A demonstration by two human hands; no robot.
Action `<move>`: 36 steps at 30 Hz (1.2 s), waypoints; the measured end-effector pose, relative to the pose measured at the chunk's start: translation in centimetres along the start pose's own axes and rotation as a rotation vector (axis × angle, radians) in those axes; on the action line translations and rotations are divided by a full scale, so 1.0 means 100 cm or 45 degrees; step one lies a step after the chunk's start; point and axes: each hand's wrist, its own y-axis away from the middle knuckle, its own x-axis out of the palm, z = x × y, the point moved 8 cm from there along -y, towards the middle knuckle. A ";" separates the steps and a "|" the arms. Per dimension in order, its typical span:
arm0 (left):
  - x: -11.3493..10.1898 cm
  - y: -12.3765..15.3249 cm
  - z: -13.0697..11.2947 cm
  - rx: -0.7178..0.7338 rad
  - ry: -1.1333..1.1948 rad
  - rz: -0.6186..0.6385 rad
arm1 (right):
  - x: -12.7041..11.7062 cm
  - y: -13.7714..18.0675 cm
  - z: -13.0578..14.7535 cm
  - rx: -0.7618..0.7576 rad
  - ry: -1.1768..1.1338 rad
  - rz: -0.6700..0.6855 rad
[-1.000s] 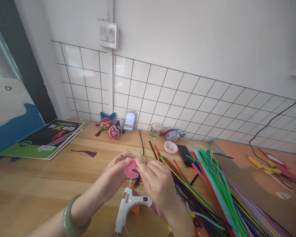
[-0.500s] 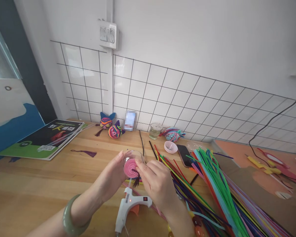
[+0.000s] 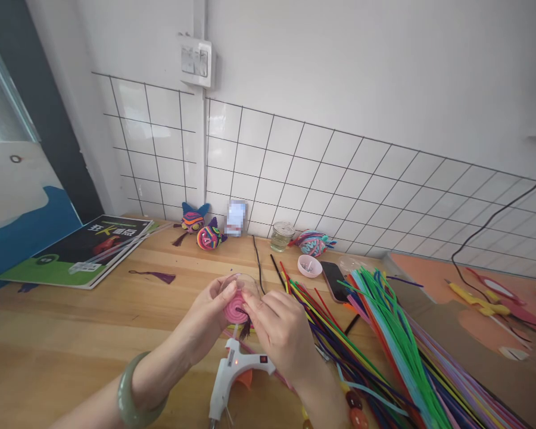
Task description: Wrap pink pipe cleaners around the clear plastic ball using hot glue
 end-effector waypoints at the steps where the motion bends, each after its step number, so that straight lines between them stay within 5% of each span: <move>1: 0.001 0.000 0.000 0.000 0.002 0.007 | 0.000 0.000 0.000 0.002 -0.002 0.000; 10: 0.020 0.004 -0.007 -0.012 0.035 0.187 | -0.001 -0.001 -0.001 0.020 -0.034 -0.027; 36: 0.001 0.002 -0.005 -0.093 0.066 0.016 | -0.006 0.001 -0.014 0.104 -0.122 -0.106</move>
